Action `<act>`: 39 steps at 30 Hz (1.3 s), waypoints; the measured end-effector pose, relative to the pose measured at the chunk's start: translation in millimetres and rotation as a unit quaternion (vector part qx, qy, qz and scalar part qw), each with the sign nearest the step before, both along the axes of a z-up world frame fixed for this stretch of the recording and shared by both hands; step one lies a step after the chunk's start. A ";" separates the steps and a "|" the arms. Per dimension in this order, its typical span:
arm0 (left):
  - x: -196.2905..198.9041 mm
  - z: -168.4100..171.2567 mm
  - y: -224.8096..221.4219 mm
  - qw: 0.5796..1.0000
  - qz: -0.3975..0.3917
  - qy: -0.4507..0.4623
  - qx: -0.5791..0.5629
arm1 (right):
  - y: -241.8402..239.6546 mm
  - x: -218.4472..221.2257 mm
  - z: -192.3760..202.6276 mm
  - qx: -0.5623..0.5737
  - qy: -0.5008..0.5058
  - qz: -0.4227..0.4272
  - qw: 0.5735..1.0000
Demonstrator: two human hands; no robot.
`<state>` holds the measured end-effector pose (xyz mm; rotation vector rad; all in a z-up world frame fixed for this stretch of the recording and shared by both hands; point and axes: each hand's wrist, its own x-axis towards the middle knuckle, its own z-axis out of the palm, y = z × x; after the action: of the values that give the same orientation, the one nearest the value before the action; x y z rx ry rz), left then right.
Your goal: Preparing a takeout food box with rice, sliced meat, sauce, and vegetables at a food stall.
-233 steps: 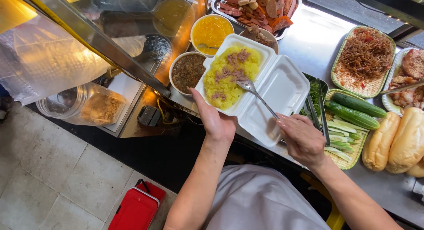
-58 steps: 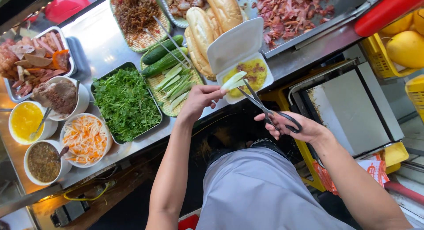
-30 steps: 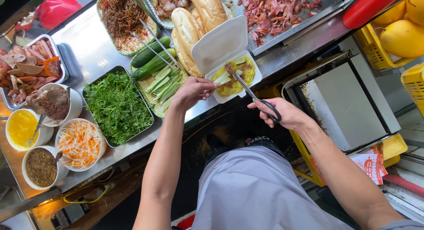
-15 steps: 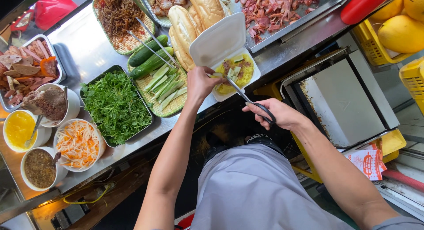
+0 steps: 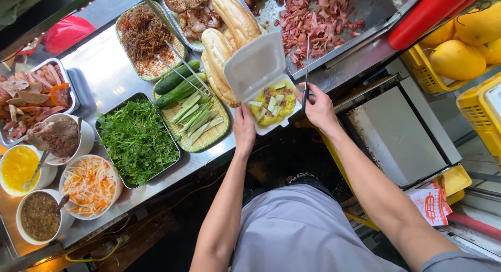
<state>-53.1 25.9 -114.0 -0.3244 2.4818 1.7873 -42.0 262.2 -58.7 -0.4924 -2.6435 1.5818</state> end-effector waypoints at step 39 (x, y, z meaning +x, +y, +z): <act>35.8 142.5 -11.8 0.843 0.029 -0.045 0.536 | 291.6 -112.9 10.1 -0.842 -0.043 -0.312 0.437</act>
<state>-17.3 14.1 28.6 -0.3565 1.0729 2.7070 -154.9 553.8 -48.6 -1.1498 0.3320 2.9176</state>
